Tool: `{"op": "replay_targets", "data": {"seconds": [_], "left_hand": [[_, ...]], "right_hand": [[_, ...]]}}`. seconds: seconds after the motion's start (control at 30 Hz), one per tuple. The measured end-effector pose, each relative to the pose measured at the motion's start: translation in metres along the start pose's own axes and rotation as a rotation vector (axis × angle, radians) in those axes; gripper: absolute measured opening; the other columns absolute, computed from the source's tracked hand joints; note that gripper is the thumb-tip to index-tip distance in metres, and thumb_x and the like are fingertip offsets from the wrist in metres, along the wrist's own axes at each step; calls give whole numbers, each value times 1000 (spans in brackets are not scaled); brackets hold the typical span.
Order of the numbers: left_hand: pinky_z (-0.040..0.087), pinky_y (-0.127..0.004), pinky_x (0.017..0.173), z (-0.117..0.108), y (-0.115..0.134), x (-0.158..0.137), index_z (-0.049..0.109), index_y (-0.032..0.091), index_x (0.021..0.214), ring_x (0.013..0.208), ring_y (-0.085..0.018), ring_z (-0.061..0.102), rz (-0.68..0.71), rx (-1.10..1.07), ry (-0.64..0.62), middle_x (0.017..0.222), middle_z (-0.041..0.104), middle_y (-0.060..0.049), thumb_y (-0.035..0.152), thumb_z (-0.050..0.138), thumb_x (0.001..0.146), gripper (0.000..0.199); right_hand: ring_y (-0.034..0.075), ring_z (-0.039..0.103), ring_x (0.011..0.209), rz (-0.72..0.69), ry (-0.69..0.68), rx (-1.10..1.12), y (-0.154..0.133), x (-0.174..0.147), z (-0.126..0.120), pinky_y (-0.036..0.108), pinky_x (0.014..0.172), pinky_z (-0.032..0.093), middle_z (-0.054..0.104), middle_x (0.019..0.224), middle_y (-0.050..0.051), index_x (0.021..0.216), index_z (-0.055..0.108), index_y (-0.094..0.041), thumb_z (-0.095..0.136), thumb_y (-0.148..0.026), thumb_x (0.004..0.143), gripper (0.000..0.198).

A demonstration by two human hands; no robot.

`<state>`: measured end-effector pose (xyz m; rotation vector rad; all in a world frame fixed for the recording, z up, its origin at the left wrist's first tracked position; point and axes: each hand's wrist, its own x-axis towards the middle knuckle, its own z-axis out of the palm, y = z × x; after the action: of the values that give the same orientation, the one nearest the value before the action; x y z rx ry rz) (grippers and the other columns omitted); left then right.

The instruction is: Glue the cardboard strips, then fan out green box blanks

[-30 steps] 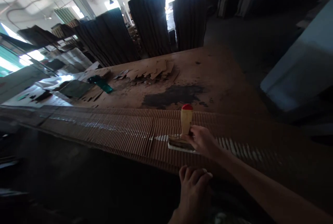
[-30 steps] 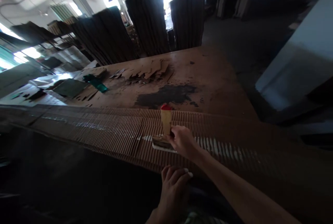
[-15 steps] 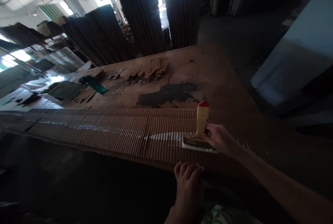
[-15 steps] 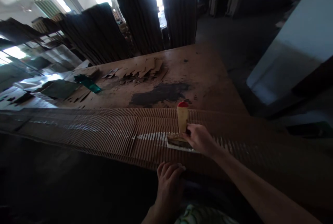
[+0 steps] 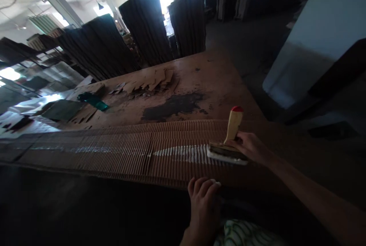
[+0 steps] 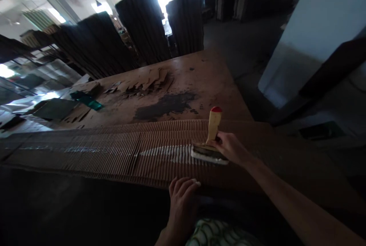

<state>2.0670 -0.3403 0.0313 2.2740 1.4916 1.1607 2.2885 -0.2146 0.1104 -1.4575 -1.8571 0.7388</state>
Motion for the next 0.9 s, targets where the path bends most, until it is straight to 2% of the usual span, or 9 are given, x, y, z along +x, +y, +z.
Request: {"op": "replay_targets", "data": {"seconds": [0.2, 0.3, 0.47, 0.6, 0.73, 0.9], "left_hand": [[29, -44, 102, 7, 8, -1, 65, 30, 109, 102, -21, 60, 29, 10, -12, 104, 72, 1, 15, 56, 78, 35], [30, -42, 103, 14, 18, 2, 65, 30, 110, 103, -20, 60, 49, -1, -67, 105, 73, 1, 16, 61, 78, 35], [33, -43, 102, 25, 29, 6, 67, 30, 110, 101, -21, 60, 66, -2, -108, 103, 73, 0, 22, 66, 79, 32], [32, -43, 101, 25, 30, 8, 67, 29, 107, 99, -21, 61, 75, 14, -103, 100, 74, -1, 17, 58, 81, 30], [27, -43, 103, 26, 31, 8, 66, 29, 108, 101, -21, 60, 78, 13, -108, 103, 73, -1, 11, 49, 80, 37], [24, -43, 104, 29, 31, 6, 66, 30, 107, 102, -21, 60, 65, 15, -92, 103, 72, 1, 9, 49, 78, 40]], "right_hand": [[25, 71, 76, 27, 9, 27, 19, -13, -27, 31, 65, 53, 77, 85, 8, 85, 72, -20, 53, -51, 81, 37], [24, 71, 76, 33, -12, 35, 26, -22, -30, 30, 66, 53, 77, 83, 6, 84, 72, -21, 55, -52, 80, 36], [26, 70, 71, 102, 57, 19, 54, -32, -51, 32, 60, 51, 75, 75, 9, 77, 71, -18, 52, -61, 80, 47], [25, 69, 73, 103, 59, 34, 56, -40, -63, 32, 62, 51, 76, 79, 8, 79, 71, -20, 51, -62, 80, 47], [23, 67, 68, 106, 24, 39, 52, -45, -63, 31, 61, 50, 75, 72, 5, 74, 72, -22, 57, -62, 76, 42], [24, 66, 63, 233, 120, 7, 82, -57, -91, 32, 56, 48, 73, 67, 7, 67, 69, -22, 52, -72, 73, 53]]}}
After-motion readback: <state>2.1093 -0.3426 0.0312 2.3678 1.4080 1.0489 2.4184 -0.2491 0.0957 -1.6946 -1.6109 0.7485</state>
